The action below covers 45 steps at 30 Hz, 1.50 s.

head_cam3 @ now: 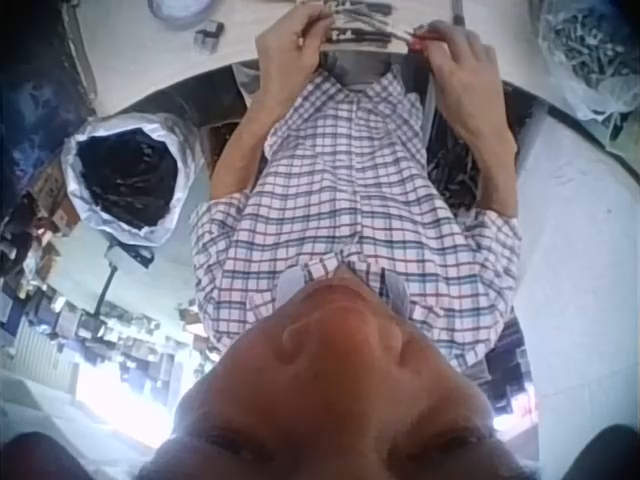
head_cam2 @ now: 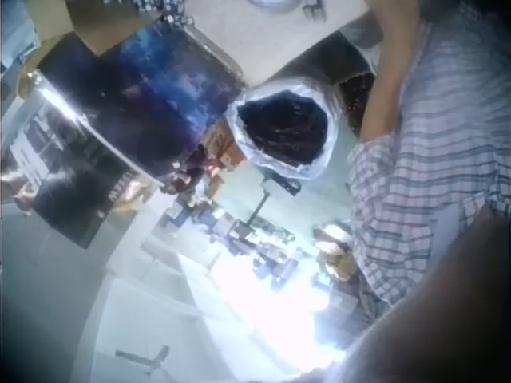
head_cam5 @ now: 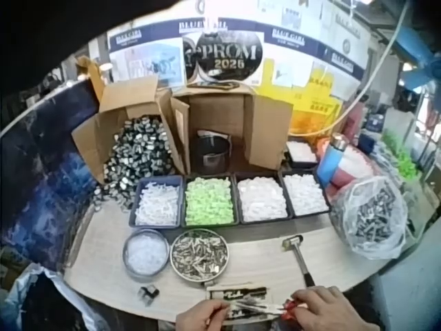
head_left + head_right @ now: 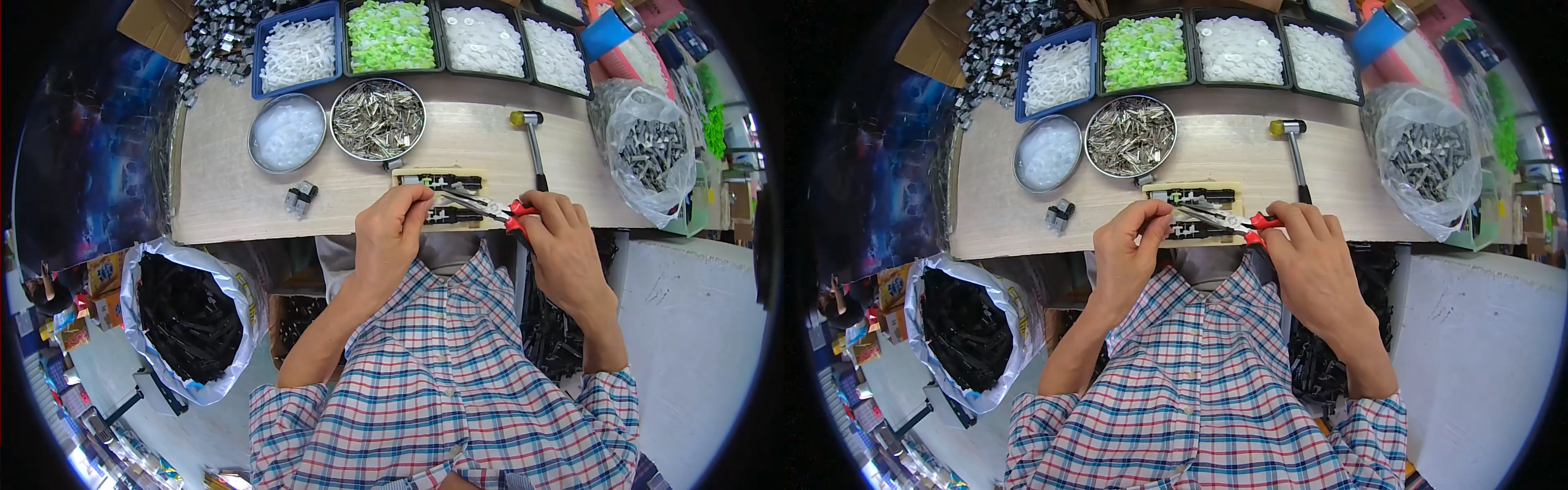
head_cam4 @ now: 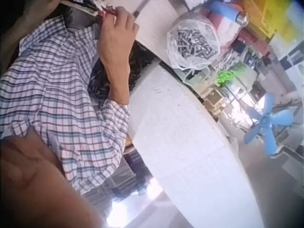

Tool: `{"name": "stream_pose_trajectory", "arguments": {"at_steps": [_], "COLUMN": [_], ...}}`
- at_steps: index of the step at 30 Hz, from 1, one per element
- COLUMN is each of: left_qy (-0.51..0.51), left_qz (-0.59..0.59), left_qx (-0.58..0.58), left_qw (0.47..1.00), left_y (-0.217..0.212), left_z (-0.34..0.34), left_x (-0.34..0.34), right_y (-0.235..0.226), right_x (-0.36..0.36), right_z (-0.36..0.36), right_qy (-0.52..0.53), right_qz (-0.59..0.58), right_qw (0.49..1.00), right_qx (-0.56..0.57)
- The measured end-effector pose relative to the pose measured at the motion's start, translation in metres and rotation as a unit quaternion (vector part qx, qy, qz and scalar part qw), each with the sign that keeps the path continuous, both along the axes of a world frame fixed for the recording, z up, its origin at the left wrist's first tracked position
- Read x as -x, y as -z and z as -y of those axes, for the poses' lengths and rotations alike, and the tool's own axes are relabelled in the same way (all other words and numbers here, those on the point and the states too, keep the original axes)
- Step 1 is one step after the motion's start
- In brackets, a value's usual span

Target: Assembling small electronic components into plastic housings at a workbench.

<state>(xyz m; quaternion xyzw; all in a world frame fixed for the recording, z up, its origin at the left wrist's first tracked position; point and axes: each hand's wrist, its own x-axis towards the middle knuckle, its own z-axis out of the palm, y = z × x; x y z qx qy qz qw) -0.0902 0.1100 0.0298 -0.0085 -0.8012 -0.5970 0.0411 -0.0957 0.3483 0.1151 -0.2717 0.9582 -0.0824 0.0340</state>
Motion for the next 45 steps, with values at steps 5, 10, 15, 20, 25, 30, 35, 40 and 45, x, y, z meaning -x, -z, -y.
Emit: {"name": "stream_pose_trajectory", "arguments": {"at_steps": [5,10,15,20,25,30,35,40,45], "left_qy": [-0.004,0.001,0.002,0.005,0.010,-0.022,-0.047,-0.067,-0.109], "left_qz": [-0.066,-0.089,-0.105,-0.129,-0.221,-0.239,-0.115,0.010,0.024], "left_qx": [0.040,0.052,0.066,0.080,0.137,0.144,0.042,-0.129,-0.195], "left_qw": [0.997,0.995,0.992,0.988,0.965,0.960,0.991,0.989,0.974], "left_y": [0.001,0.001,-0.003,-0.004,-0.001,0.004,-0.006,0.003,0.003], "left_z": [0.001,0.003,0.004,0.006,0.007,0.011,0.006,0.006,0.007], "left_x": [0.000,0.001,0.002,0.003,0.010,0.007,0.010,0.012,0.014], "right_y": [-0.006,-0.007,-0.007,-0.006,-0.005,-0.022,-0.014,0.008,0.032], "right_x": [0.002,0.004,0.006,0.006,0.000,0.007,0.005,-0.011,-0.033], "right_z": [0.003,0.006,0.007,0.008,0.009,0.001,-0.003,-0.006,-0.006], "right_qy": [-0.042,-0.056,-0.067,-0.071,-0.033,0.088,0.102,0.105,0.058], "right_qz": [-0.028,-0.032,-0.031,-0.044,0.002,-0.007,0.037,0.061,0.138], "right_qw": [0.997,0.996,0.995,0.995,0.999,0.989,0.981,0.978,0.978], "right_qx": [-0.054,-0.068,-0.064,-0.062,-0.028,0.122,0.161,0.170,0.146]}}
